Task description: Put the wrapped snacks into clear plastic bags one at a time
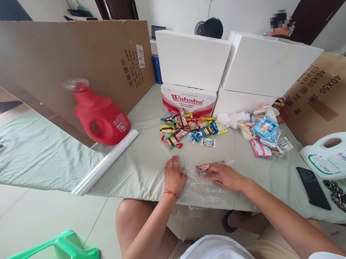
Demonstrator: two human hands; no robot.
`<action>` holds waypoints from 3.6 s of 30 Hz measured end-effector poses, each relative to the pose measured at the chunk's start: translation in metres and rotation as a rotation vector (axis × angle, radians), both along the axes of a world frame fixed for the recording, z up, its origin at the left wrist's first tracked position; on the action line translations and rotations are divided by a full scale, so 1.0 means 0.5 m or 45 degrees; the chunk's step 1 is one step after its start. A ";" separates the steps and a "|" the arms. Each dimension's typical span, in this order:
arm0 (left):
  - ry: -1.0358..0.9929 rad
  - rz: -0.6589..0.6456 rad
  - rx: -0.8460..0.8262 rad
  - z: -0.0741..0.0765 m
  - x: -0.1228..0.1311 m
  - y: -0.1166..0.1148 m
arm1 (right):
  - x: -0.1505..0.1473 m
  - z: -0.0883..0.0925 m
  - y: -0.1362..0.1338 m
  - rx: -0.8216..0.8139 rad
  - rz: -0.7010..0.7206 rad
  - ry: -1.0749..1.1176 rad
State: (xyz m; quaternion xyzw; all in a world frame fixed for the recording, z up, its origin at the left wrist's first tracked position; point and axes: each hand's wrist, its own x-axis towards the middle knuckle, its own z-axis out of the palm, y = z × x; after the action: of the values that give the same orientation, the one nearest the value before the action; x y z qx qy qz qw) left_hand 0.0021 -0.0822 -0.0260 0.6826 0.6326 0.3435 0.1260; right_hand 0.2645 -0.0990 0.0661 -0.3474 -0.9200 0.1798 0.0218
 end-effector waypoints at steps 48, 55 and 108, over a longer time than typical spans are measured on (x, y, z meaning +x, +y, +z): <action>-0.303 -0.065 -0.645 0.115 0.018 -0.034 | -0.004 -0.051 -0.082 -0.124 -0.464 -0.200; -0.419 0.086 -0.672 0.100 -0.058 -0.055 | -0.033 -0.041 -0.067 -0.157 -0.344 -0.135; -0.172 0.306 -0.508 0.089 -0.053 -0.033 | -0.131 0.000 -0.069 -0.075 -0.224 -0.573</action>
State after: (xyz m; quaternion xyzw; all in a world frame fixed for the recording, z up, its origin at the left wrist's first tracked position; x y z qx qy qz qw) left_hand -0.0242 -0.0985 0.0183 0.5392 0.7549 0.2693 0.2586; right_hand 0.1990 -0.1337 0.0659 -0.4581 -0.8622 0.1223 -0.1783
